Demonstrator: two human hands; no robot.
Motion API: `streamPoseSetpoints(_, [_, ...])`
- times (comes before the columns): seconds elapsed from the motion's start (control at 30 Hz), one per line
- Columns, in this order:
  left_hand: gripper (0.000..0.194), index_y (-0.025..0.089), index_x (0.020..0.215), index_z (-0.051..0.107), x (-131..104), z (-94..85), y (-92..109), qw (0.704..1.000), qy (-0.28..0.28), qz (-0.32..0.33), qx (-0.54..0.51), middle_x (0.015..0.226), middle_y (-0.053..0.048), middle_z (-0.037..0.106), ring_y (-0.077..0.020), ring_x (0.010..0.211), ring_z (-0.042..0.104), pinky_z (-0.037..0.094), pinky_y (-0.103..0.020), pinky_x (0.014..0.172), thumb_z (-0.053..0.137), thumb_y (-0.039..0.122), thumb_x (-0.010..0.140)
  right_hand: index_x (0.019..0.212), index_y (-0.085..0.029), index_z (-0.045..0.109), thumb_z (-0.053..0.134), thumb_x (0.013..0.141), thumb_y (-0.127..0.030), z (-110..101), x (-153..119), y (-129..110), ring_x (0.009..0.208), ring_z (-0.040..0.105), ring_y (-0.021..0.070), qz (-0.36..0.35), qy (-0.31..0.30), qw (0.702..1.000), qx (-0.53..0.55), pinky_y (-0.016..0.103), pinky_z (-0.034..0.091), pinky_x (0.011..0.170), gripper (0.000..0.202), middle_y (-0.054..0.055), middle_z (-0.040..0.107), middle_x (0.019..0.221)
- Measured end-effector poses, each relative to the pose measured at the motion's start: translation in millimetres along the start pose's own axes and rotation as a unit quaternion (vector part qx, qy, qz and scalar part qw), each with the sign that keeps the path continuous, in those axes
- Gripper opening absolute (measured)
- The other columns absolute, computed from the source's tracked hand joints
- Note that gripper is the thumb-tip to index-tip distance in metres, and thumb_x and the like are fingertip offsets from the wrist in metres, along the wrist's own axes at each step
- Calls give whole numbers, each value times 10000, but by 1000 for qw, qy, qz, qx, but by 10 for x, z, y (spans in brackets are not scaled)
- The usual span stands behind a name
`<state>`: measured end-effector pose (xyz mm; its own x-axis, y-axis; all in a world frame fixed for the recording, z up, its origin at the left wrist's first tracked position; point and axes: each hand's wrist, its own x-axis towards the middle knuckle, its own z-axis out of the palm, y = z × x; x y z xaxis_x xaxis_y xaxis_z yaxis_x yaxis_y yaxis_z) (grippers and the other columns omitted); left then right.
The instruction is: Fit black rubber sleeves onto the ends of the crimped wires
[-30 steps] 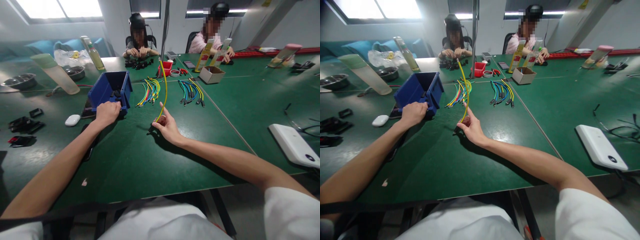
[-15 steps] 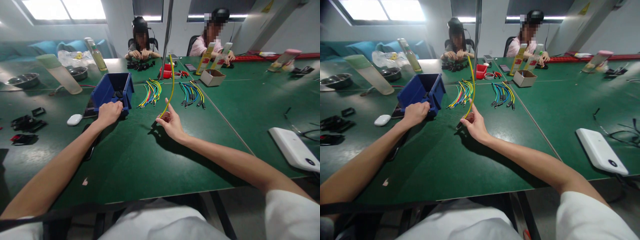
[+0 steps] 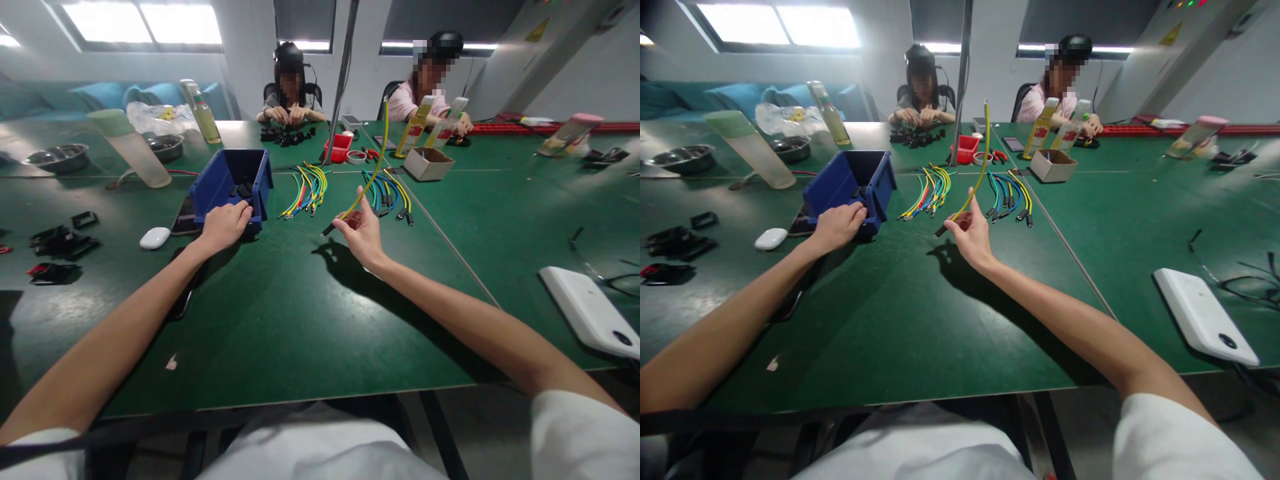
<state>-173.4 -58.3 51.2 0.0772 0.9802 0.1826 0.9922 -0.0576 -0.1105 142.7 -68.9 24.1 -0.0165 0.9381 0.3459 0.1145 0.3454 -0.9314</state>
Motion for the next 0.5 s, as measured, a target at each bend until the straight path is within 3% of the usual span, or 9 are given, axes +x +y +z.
streamPoseSetpoints(0.5, [589,180,1092,669,-8,55,-31,999,13,25,-19,1088,-145,708,-310,1039,652,461,-392,800,149,440,998,1535,-165,321,703,688,-311,-446,527,276,696,621,170,-4,77,994,-76,343,543,696,940,38,685,844])
